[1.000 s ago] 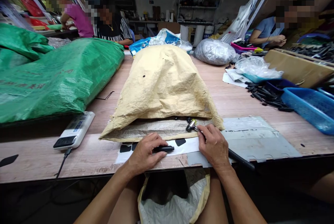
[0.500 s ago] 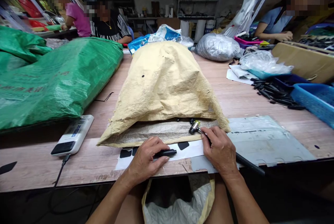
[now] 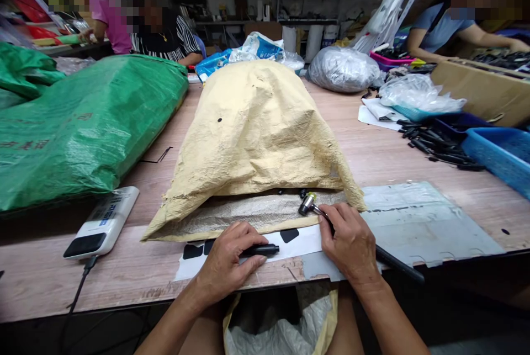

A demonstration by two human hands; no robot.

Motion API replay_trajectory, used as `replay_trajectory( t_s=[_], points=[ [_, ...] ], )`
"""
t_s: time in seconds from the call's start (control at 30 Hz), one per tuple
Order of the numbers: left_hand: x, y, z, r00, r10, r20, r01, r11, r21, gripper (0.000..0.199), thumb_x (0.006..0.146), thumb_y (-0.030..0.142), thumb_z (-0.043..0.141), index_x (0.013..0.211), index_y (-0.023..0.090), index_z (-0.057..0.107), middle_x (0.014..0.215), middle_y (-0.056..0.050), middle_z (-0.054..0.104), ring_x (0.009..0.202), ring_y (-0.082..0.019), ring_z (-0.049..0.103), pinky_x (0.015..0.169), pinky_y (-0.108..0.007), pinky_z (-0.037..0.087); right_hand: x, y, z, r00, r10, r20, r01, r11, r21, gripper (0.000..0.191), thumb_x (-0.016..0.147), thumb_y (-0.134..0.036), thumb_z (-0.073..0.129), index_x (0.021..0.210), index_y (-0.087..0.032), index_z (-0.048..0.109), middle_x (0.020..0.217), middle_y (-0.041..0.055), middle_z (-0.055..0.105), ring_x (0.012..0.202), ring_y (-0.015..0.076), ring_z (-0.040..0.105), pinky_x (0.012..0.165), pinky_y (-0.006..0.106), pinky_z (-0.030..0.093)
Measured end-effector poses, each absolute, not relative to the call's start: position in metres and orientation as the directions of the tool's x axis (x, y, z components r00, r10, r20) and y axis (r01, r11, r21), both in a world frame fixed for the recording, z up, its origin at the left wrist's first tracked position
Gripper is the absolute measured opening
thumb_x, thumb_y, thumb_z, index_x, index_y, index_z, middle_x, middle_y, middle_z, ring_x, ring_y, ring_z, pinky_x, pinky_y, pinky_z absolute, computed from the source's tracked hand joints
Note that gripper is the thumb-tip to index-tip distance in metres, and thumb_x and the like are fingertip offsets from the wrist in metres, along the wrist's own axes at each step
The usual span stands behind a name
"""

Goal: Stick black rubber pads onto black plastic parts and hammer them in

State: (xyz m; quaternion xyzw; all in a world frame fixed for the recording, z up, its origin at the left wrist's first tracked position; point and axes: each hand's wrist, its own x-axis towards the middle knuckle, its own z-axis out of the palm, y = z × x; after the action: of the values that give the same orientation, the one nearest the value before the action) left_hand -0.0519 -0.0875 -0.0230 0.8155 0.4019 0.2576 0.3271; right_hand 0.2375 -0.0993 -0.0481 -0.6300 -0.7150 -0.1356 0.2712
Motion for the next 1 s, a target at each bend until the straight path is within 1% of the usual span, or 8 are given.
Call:
replay_trajectory(
  t_s=[0.1,0.3,0.47,0.57,0.67,0.77,0.9,1.0],
  points=[
    [-0.052,-0.0882,-0.0225,0.55,0.825,0.135,0.48,-0.443,0.757,0.02,0.085,0.021,0.071,0.104,0.027,0.07,0.097,-0.004,0.065,0.096,-0.022,0.057,0.084,-0.037,0.043,0.2373,-0.099,-0.0485,-0.071,0.836,0.544,0.98,0.16,-0.118,0.023,0.092,-0.028,0.055,0.112,-0.023,0.065,0.093,0.0057,0.064,0.091,0.0228,0.059,0.084,0.036,0.047],
    [-0.0531,-0.0894,-0.0229,0.567,0.818,0.095,0.471,-0.417,0.777,0.019,0.089,0.021,0.065,0.106,0.029,0.067,0.098,-0.004,0.064,0.095,-0.022,0.056,0.082,-0.037,0.044,0.2371,-0.0994,-0.05,-0.096,0.869,0.486,0.989,0.137,-0.049,0.035,0.094,-0.03,0.051,0.127,-0.024,0.062,0.098,0.0085,0.061,0.088,0.0235,0.058,0.079,0.038,0.047],
    [-0.0551,-0.0865,-0.0263,0.614,0.785,0.079,0.488,-0.457,0.743,0.019,0.087,0.023,0.066,0.105,0.028,0.065,0.098,-0.004,0.064,0.09,-0.022,0.056,0.077,-0.036,0.044,0.2365,-0.1008,-0.0506,-0.098,0.883,0.46,0.99,0.132,-0.043,0.038,0.094,-0.032,0.05,0.129,-0.024,0.06,0.103,0.0102,0.06,0.089,0.0246,0.058,0.077,0.04,0.048],
    [-0.0552,-0.0876,-0.025,0.619,0.784,0.047,0.504,-0.443,0.741,0.021,0.086,0.022,0.067,0.106,0.028,0.065,0.099,-0.004,0.064,0.09,-0.022,0.056,0.078,-0.036,0.042,0.2368,-0.1012,-0.0508,-0.1,0.885,0.454,0.99,0.133,-0.041,0.039,0.094,-0.032,0.05,0.132,-0.024,0.058,0.104,0.0104,0.06,0.089,0.0254,0.058,0.077,0.04,0.047],
    [-0.0545,-0.0901,-0.0215,0.598,0.801,0.026,0.508,-0.405,0.76,0.02,0.087,0.02,0.065,0.106,0.028,0.065,0.101,-0.003,0.063,0.094,-0.022,0.055,0.081,-0.036,0.041,0.2374,-0.1009,-0.0517,-0.1,0.885,0.454,0.992,0.125,-0.024,0.04,0.094,-0.031,0.05,0.132,-0.024,0.058,0.104,0.0105,0.061,0.09,0.0257,0.057,0.077,0.04,0.047],
    [-0.0538,-0.0909,-0.0191,0.585,0.81,0.035,0.503,-0.397,0.768,0.02,0.088,0.019,0.065,0.106,0.028,0.065,0.101,-0.002,0.063,0.097,-0.022,0.055,0.084,-0.036,0.04,0.2376,-0.1002,-0.0521,-0.113,0.882,0.458,0.992,0.127,0.001,0.037,0.094,-0.03,0.051,0.129,-0.023,0.06,0.104,0.0103,0.061,0.09,0.0253,0.057,0.076,0.039,0.046],
    [-0.053,-0.0884,-0.0192,0.586,0.806,0.086,0.498,-0.442,0.746,0.019,0.088,0.02,0.067,0.105,0.027,0.067,0.099,-0.003,0.064,0.097,-0.022,0.055,0.085,-0.036,0.041,0.236,-0.0991,-0.0497,-0.113,0.881,0.46,0.993,0.109,0.035,0.036,0.094,-0.029,0.05,0.127,-0.022,0.061,0.104,0.01,0.061,0.09,0.0248,0.055,0.076,0.037,0.045],
    [-0.0532,-0.0858,-0.0218,0.593,0.795,0.126,0.492,-0.482,0.725,0.019,0.086,0.022,0.069,0.105,0.026,0.069,0.099,-0.003,0.065,0.097,-0.022,0.057,0.087,-0.036,0.042,0.234,-0.0983,-0.0469,-0.092,0.868,0.489,0.995,0.096,0.016,0.033,0.093,-0.028,0.052,0.123,-0.022,0.064,0.103,0.009,0.063,0.089,0.0235,0.055,0.078,0.036,0.044]
  ],
)
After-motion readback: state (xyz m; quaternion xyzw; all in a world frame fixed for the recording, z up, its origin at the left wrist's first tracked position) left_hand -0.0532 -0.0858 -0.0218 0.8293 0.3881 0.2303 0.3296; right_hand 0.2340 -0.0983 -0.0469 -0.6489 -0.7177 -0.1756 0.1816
